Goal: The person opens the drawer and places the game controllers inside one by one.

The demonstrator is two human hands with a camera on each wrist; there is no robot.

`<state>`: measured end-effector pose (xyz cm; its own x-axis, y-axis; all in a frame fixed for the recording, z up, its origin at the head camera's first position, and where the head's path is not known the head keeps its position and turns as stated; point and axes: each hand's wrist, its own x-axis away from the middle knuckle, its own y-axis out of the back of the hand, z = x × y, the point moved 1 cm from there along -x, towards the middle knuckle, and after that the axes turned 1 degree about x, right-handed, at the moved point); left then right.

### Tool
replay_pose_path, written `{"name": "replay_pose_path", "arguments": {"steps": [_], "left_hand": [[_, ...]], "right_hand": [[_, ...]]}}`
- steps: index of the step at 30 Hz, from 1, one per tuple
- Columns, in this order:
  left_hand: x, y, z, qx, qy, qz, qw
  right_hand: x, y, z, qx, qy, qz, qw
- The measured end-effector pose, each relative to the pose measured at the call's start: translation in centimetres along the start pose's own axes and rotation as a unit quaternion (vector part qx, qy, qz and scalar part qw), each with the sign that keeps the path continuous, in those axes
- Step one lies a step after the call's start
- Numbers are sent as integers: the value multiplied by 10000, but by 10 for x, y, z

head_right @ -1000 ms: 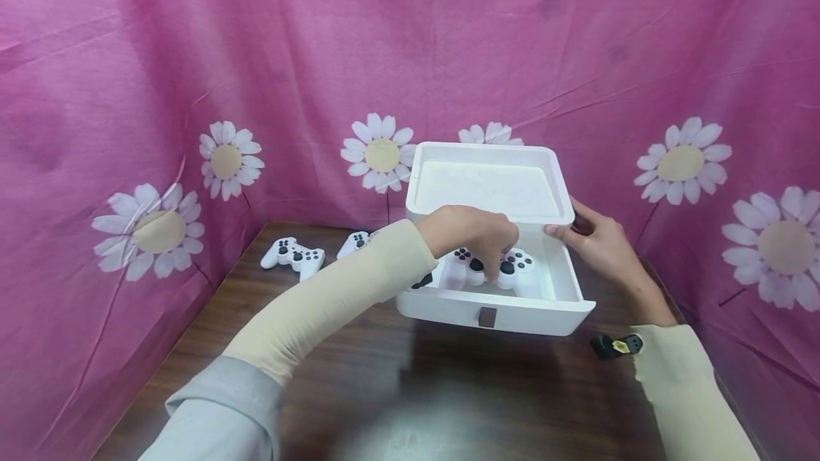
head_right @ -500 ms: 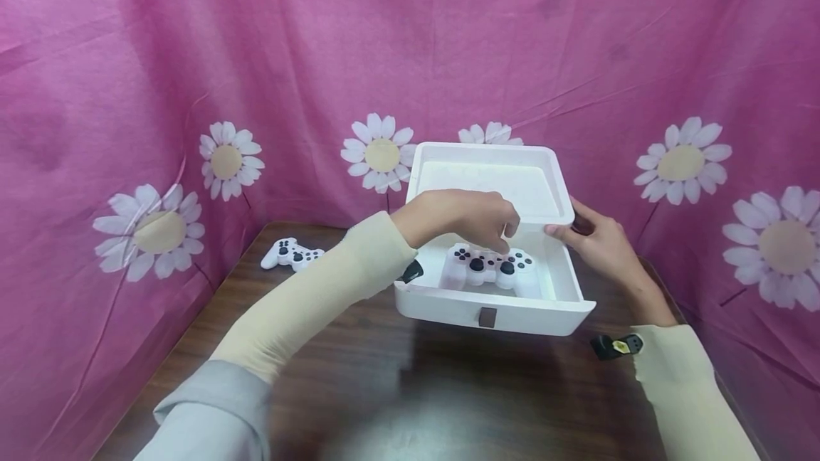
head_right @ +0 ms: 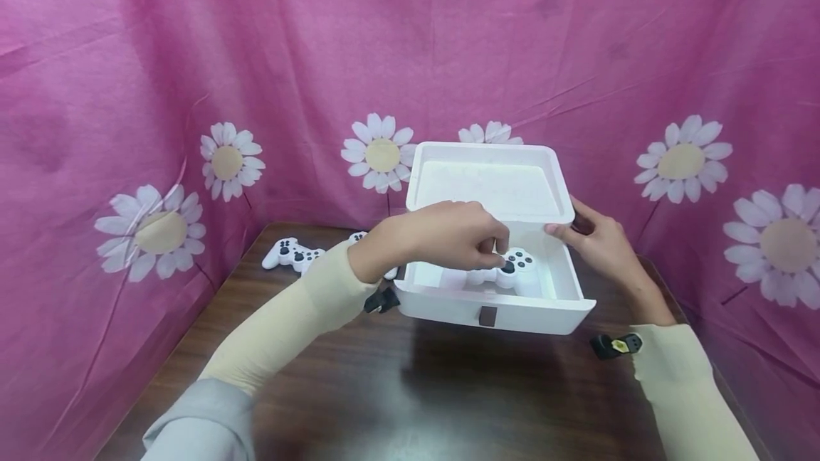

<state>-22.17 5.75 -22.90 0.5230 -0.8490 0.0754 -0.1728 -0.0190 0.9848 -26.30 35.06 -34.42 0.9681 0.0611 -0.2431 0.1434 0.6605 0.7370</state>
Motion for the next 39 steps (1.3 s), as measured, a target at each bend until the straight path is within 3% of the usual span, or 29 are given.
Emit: {"name": "replay_pose_path", "arguments": {"steps": [8,16,21,26,31,35,39], "left_hand": [[34,-29,0,-158,132,-1119,9935],[51,-65,-5,-130,190,-1848,9825],[57,-83,-9,155,348,-2431,9692],[63,-102,-18,9,248,-3065,9516],[63,-120,-22,104,136,-3058,9519],[60,-132,-23,164,301,-2917,9559],[60,-143,-23,171,508,-2941,9543]], "right_hand": [[-1,-3,-1,8,-44,5,10000],[-1,-1,0,45,-96,5,9999],[0,0,1,17,-108,-34,9999],[0,1,1,-51,-85,-27,9999],[0,0,0,-40,-80,-39,10000],[1,-1,-1,20,-175,-41,9998],[1,-3,-3,26,-213,8,9998]]}}
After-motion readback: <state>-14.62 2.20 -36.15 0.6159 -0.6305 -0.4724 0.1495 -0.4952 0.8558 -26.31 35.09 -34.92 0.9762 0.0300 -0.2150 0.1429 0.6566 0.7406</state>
